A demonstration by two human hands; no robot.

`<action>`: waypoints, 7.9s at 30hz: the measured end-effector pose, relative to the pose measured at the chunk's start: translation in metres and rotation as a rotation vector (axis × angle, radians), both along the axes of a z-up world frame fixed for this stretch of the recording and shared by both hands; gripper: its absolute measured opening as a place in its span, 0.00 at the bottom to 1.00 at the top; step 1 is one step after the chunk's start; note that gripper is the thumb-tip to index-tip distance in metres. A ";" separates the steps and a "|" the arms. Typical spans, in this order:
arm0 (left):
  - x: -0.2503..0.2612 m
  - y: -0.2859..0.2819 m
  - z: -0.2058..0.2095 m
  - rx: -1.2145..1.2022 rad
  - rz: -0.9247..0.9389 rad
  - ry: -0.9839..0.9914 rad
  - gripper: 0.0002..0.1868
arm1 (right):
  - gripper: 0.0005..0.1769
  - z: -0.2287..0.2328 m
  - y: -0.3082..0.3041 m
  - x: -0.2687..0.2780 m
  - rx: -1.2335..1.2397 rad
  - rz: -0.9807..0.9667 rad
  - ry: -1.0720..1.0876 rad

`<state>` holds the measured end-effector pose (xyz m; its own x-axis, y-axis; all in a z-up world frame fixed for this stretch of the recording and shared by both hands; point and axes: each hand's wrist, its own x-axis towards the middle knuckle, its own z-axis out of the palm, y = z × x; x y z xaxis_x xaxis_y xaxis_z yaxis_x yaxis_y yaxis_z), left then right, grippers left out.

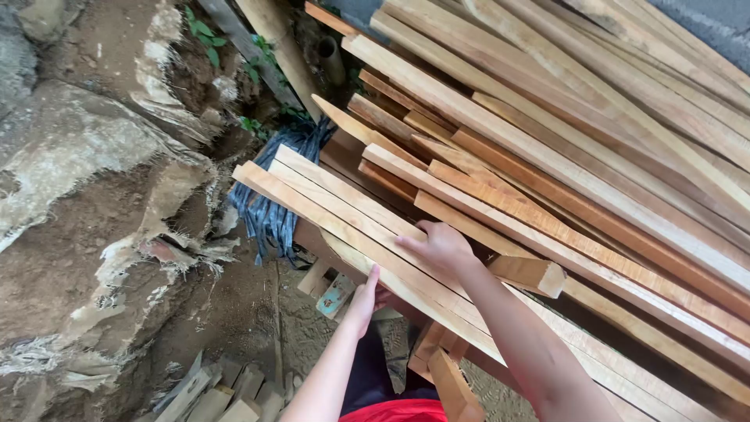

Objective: Tie several long wooden planks together using a black strap.

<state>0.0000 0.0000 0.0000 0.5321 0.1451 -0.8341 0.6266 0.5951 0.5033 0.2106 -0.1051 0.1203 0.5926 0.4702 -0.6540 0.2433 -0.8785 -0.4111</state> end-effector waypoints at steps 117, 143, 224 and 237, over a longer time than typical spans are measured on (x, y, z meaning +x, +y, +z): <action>0.057 -0.051 0.037 -0.702 0.858 -0.309 0.54 | 0.53 -0.089 0.003 0.037 0.049 -0.367 0.536; -0.033 -0.114 -0.093 0.168 0.374 -0.068 0.28 | 0.17 -0.095 -0.111 -0.035 0.390 -0.222 -0.376; 0.128 -0.056 0.143 1.178 -1.052 -0.370 0.17 | 0.11 -0.083 -0.103 -0.040 1.030 -0.671 -0.019; 0.140 -0.054 0.123 0.904 -0.917 -0.225 0.15 | 0.18 -0.055 -0.123 -0.064 1.091 -0.359 -0.453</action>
